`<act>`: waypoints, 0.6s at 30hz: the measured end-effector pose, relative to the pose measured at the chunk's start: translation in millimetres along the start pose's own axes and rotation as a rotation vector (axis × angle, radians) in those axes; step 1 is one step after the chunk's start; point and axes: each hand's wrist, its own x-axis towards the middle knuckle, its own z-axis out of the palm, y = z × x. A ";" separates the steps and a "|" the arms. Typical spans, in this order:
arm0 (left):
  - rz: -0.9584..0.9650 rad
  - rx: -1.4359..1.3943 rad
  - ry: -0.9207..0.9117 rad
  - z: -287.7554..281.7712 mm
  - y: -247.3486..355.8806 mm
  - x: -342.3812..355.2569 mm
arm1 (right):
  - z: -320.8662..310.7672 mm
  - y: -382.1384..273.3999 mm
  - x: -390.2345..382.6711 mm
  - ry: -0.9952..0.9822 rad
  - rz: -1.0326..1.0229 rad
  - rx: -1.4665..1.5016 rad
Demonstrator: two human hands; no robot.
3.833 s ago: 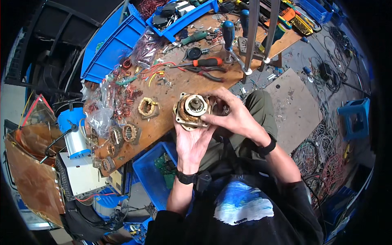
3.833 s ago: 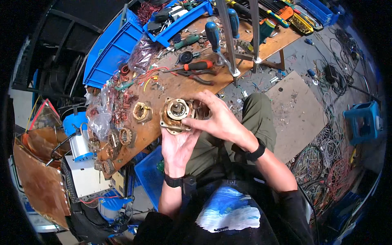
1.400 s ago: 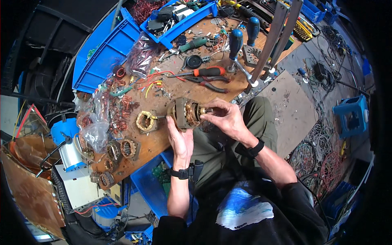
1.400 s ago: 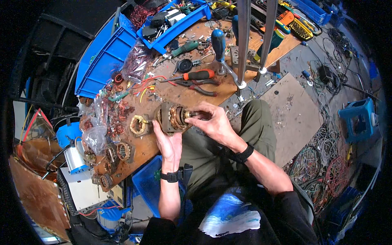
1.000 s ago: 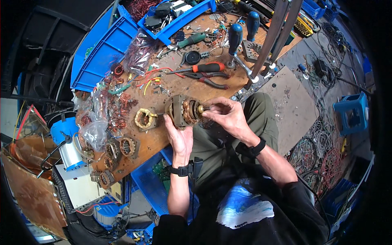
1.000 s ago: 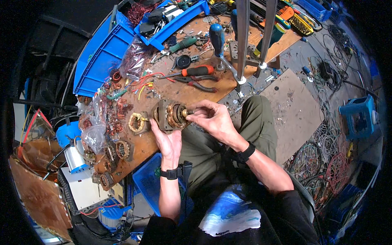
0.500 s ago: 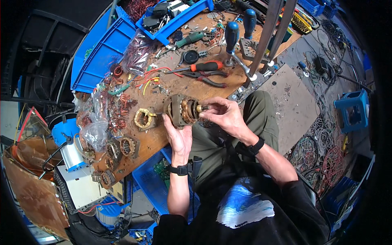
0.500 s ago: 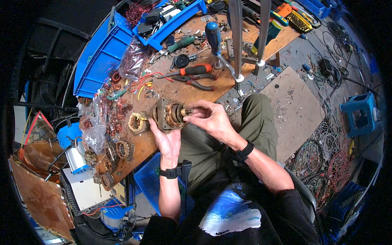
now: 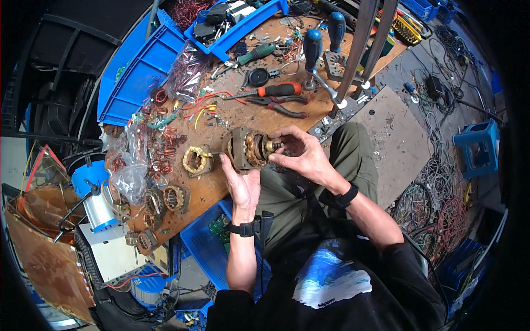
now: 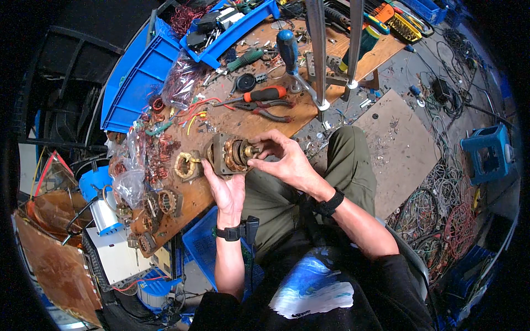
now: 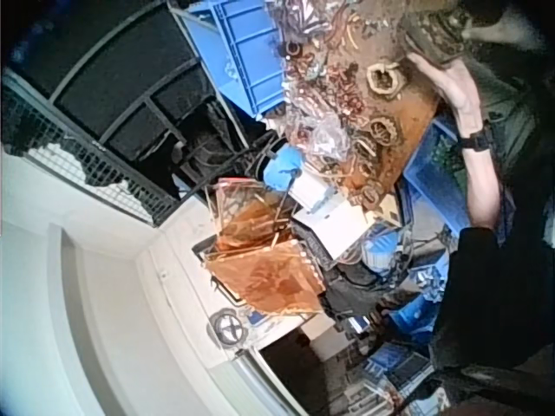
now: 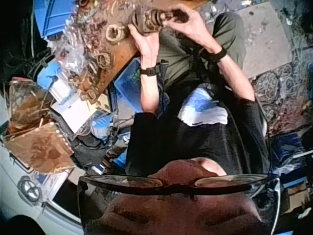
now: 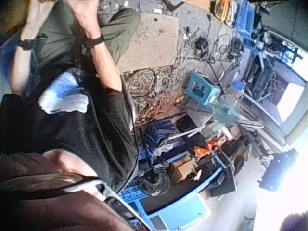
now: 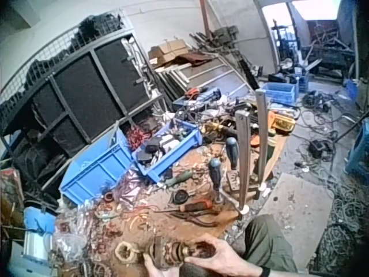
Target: The person handles a brass-colored electrical component, likely a motor rotor, inspecting it by rotating it in their hands. They then use a screwdriver to manipulate the central shaft and internal parts of the component while seated at a cluttered workbench.
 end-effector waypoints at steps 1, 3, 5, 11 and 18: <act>-0.003 -0.004 -0.006 0.2 0.4 0.0 | 0.1 -0.7 0.7 -0.008 -0.033 -0.011; -0.010 -0.013 -0.017 0.6 1.1 0.1 | 1.3 -2.0 3.0 -0.024 -0.099 -0.032; -0.008 -0.005 -0.028 3.0 3.1 -1.5 | 2.7 -5.2 4.5 -0.020 -0.139 -0.117; -0.018 -0.022 -0.014 1.7 2.1 -1.3 | -1.7 -11.9 7.9 -0.072 -0.049 -0.200; -0.004 -0.015 -0.029 -0.6 1.2 -1.3 | -1.9 -15.6 11.8 -0.104 0.085 -0.231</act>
